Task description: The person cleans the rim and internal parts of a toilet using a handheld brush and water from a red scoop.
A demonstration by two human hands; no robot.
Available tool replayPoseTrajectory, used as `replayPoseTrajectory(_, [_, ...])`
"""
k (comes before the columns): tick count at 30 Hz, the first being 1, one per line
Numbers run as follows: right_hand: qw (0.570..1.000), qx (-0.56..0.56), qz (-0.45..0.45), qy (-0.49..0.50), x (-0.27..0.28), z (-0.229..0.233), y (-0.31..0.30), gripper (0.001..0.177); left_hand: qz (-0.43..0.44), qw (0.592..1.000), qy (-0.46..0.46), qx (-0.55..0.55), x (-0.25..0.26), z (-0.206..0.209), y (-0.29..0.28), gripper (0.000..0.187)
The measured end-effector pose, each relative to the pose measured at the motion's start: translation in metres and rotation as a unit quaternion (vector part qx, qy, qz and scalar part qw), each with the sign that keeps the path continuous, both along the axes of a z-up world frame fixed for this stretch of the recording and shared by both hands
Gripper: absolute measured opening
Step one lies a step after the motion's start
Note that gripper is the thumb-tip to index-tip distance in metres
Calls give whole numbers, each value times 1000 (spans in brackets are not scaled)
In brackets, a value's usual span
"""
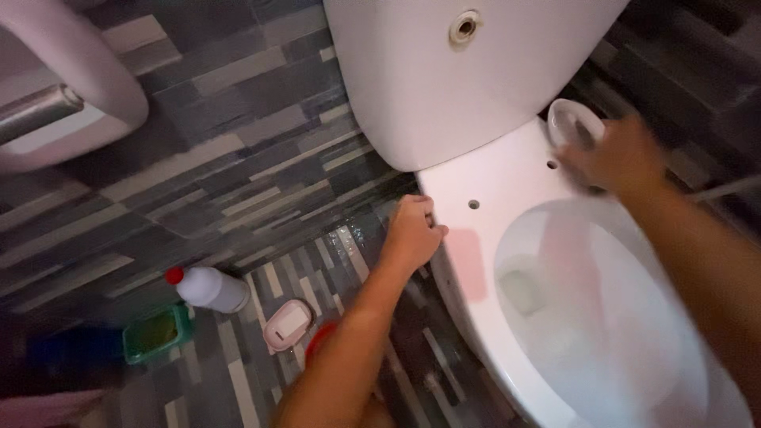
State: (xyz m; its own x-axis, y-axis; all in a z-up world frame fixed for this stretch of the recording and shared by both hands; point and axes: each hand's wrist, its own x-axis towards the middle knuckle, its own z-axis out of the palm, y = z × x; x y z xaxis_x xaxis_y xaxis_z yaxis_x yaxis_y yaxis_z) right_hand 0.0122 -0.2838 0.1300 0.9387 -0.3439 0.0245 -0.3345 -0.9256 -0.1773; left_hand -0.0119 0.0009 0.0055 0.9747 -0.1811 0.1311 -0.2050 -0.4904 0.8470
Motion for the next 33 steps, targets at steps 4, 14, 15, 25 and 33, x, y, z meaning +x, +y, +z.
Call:
replayPoseTrajectory(4, [899,423,-98,-62,6,-15,54,66,0,999,-22,29,0,-1,-4,44])
replayPoseTrajectory(14, [808,521,-229,-154,50,-32,43,61,-6,999,45,11,-1,19,-1,54])
replayPoseTrajectory(15, [827,495,-216,-156,54,-31,38,64,-6,998,69,7,1,24,-1,56])
replayPoseTrajectory(25, [989,105,-86,-55,-19,-32,16,48,-4,998,13,64,-18,52,-12,74])
replayPoseTrajectory(33, [954,126,-256,-96,-124,-40,-61,41,-6,994,102,45,-26,68,-13,71])
